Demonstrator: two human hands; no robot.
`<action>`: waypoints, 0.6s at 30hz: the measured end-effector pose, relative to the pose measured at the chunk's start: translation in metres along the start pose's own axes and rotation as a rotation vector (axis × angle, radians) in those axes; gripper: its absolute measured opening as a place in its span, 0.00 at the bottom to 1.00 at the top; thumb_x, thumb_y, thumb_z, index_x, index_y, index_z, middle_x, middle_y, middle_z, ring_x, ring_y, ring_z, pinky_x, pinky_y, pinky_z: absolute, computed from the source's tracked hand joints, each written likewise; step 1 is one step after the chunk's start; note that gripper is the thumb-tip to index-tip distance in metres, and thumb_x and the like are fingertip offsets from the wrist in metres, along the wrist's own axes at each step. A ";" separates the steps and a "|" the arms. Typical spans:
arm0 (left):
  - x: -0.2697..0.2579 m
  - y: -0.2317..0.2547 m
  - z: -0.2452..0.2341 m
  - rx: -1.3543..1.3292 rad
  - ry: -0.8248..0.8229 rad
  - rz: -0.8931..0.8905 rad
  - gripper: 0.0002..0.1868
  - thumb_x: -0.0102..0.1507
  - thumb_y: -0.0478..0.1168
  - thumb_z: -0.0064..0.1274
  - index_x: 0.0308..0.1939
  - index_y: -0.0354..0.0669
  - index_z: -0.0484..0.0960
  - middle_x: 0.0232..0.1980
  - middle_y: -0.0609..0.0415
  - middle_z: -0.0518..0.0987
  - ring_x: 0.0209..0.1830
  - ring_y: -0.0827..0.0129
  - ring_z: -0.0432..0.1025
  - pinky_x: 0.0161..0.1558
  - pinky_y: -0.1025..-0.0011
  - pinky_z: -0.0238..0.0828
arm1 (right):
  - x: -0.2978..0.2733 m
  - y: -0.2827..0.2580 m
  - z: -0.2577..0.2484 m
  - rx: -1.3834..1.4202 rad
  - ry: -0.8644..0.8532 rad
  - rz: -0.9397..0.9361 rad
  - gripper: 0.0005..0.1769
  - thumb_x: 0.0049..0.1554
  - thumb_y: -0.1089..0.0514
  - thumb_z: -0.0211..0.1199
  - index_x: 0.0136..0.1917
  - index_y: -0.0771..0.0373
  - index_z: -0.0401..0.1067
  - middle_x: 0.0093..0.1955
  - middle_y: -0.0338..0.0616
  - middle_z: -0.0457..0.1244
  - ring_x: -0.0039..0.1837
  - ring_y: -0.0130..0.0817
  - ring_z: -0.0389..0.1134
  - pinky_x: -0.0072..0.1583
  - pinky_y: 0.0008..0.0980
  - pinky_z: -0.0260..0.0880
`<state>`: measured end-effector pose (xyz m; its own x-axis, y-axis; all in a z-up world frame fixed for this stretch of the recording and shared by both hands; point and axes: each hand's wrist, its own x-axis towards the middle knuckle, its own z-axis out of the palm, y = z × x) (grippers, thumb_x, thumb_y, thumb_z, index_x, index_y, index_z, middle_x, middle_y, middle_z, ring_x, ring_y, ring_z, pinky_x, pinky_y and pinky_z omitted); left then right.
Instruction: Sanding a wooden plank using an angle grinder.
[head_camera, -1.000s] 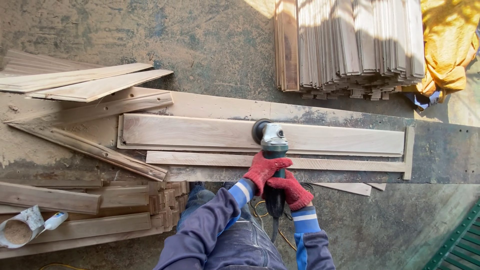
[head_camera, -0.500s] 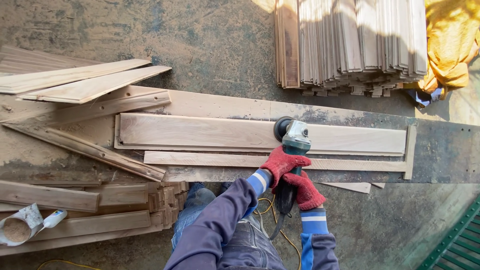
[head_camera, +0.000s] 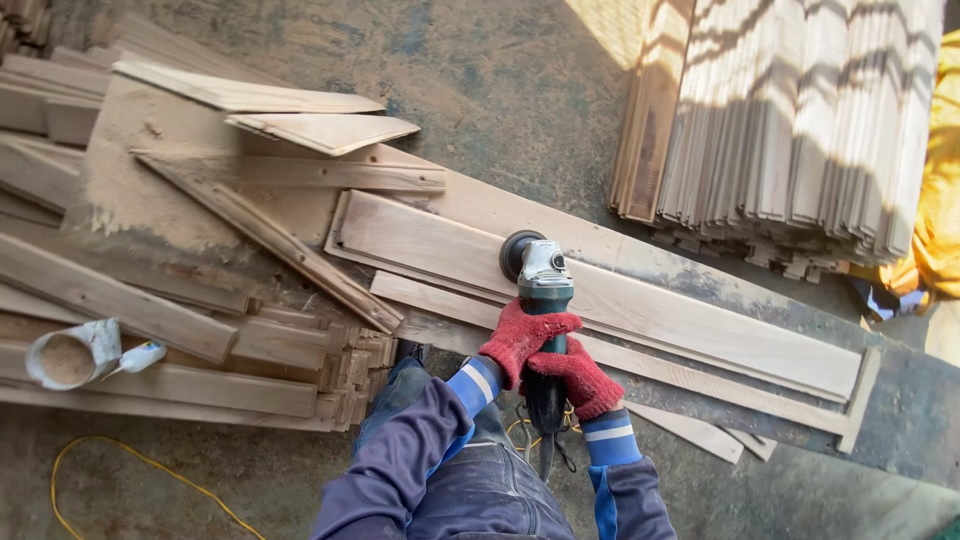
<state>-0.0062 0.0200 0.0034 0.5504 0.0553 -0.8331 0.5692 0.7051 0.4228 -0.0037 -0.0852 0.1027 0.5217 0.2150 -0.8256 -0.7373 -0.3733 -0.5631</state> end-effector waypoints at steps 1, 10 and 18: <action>0.003 0.000 -0.011 -0.019 0.013 0.009 0.30 0.41 0.40 0.80 0.44 0.43 0.85 0.35 0.45 0.84 0.40 0.57 0.82 0.43 0.62 0.83 | 0.000 -0.005 0.010 -0.019 -0.017 0.000 0.26 0.33 0.63 0.79 0.46 0.66 0.76 0.38 0.51 0.67 0.42 0.44 0.70 0.48 0.43 0.73; 0.008 0.027 -0.094 -0.291 0.072 0.134 0.27 0.43 0.37 0.79 0.42 0.39 0.82 0.30 0.44 0.82 0.32 0.55 0.82 0.27 0.66 0.83 | 0.004 -0.042 0.107 -0.215 -0.179 -0.072 0.25 0.29 0.61 0.80 0.43 0.66 0.79 0.36 0.51 0.67 0.41 0.42 0.70 0.48 0.40 0.72; -0.014 0.060 -0.143 -0.427 0.196 0.207 0.29 0.44 0.33 0.78 0.45 0.33 0.80 0.30 0.42 0.80 0.30 0.55 0.82 0.22 0.67 0.82 | 0.061 -0.026 0.141 -0.336 -0.307 -0.091 0.25 0.31 0.57 0.81 0.44 0.63 0.79 0.36 0.47 0.67 0.41 0.40 0.69 0.47 0.34 0.71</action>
<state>-0.0672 0.1632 -0.0106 0.4774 0.3272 -0.8155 0.1374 0.8889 0.4370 -0.0135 0.0651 0.0612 0.3892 0.4993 -0.7741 -0.4878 -0.6011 -0.6330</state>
